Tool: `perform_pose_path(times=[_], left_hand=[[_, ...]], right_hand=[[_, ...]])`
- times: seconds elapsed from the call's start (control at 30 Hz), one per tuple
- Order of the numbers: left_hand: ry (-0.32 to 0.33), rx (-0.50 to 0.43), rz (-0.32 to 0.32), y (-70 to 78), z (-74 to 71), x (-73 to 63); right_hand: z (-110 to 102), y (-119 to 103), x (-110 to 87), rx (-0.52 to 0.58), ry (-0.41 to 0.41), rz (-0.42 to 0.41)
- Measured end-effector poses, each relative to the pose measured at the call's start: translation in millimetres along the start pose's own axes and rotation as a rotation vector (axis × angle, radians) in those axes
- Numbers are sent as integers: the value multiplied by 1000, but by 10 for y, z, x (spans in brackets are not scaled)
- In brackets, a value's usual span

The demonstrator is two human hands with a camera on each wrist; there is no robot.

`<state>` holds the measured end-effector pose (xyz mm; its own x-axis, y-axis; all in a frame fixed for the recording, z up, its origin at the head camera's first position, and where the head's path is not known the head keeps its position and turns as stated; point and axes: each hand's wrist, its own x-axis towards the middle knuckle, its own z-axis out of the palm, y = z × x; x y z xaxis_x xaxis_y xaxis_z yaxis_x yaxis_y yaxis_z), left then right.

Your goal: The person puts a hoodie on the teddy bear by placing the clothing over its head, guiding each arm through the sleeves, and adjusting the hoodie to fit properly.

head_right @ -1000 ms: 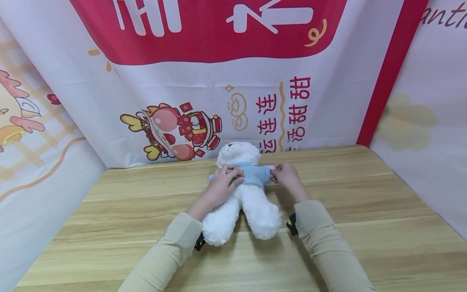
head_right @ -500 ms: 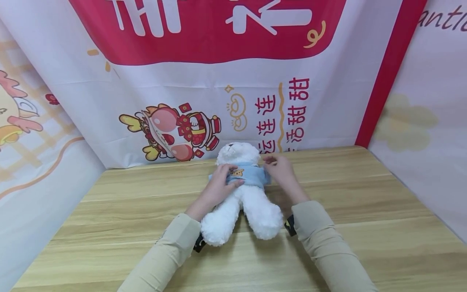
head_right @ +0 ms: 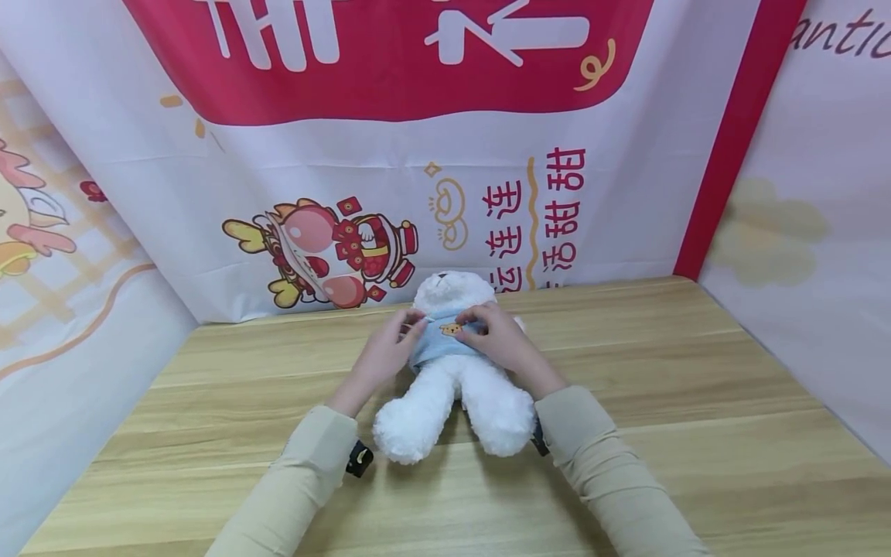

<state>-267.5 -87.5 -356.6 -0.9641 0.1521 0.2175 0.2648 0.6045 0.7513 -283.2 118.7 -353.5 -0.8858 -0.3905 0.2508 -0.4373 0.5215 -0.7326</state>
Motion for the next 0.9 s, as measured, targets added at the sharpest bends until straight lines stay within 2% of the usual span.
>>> perform_pose_path(times=[0.13, 0.2, 0.33, 0.43, 0.57, 0.77, 0.9], left_hand=[[142, 122, -69, -82, -118, -11], [167, 187, -117, -129, -158, -14], [119, 249, -171, -210, -192, -13], [62, 271, -118, -272, -178, -4], [41, 277, -17, -324, -135, 8], [33, 230, 40, -327, -88, 14], [4, 145, -36, -331, -77, 13]], right_hand=[[-9, 5, -1, -18, -9, -61], [-18, 6, 1, -19, -31, -111], [-29, 7, 3, 1, -96, -192], [-30, 11, 1, 15, -125, -202], [-35, 20, -5, 21, -136, -196], [-62, 64, -32, 44, -151, -191], [-86, 82, -61, 63, -173, -174]])
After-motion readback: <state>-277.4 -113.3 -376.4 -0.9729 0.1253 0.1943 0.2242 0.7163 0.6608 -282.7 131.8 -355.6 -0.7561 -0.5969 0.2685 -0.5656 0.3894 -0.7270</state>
